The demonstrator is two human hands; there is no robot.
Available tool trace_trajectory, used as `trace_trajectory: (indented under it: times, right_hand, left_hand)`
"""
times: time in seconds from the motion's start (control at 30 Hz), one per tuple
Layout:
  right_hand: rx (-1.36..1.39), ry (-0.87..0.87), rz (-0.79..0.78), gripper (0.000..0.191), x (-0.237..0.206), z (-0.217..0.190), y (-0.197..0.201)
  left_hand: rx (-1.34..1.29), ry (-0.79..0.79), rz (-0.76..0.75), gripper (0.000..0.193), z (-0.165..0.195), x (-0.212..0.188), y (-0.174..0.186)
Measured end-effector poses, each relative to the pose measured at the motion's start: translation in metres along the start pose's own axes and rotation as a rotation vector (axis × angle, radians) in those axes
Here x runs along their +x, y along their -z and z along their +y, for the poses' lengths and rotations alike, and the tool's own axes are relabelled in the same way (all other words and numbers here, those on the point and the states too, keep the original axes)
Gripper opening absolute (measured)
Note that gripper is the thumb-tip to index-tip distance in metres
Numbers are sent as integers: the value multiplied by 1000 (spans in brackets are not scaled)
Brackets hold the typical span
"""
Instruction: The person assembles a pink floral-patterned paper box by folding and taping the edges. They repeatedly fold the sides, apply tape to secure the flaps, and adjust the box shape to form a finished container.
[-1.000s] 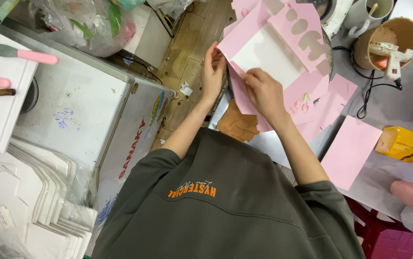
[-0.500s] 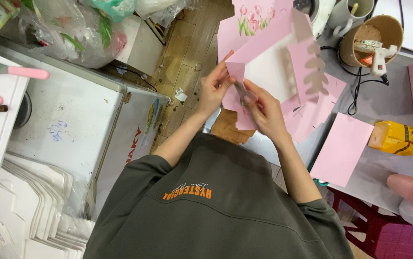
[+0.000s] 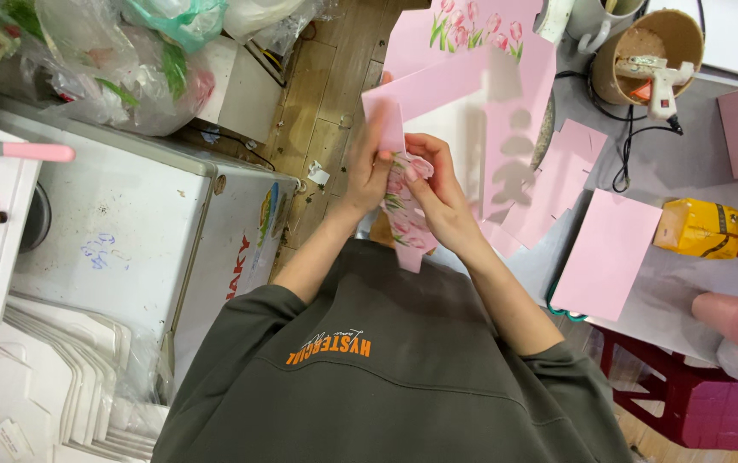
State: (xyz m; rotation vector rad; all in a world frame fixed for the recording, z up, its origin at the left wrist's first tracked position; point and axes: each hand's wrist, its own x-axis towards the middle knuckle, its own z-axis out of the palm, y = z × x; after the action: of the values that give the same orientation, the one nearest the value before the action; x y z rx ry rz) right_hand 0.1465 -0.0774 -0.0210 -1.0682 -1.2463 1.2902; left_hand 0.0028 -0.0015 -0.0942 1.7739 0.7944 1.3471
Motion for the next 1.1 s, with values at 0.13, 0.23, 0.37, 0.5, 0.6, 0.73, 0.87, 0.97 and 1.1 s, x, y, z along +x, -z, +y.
trace_trajectory:
  times: [0.13, 0.23, 0.37, 0.5, 0.6, 0.73, 0.87, 0.97, 1.1]
  right_hand:
    - [-20, -227, -94, 58, -1, -20, 17]
    - [-149, 29, -14, 64, -26, -45, 74]
    - [-148, 170, 394, 52, -47, -31, 123]
    - [221, 76, 344, 59, -61, 11, 114]
    - [215, 103, 418, 54, -69, 25, 106]
    - [132, 138, 493, 36, -65, 30, 106]
    - [139, 137, 609, 19, -61, 31, 103]
    - [257, 102, 610, 17, -61, 29, 100]
    - [270, 42, 541, 31, -57, 20, 106]
  left_hand:
    - [-134, 193, -134, 56, -13, 11, 7]
    - [-389, 277, -125, 57, -26, 12, 8]
    - [-709, 492, -110, 61, -29, -3, 2]
    - [-822, 525, -163, 70, -19, -10, -5]
    - [-749, 324, -251, 78, -8, -1, -4]
    - [-733, 243, -252, 77, 3, 11, 4]
    - [-634, 212, -226, 72, -1, 9, 9]
    - [-656, 263, -166, 60, -11, 3, 0]
    - [-594, 279, -28, 39, -21, 1, -18]
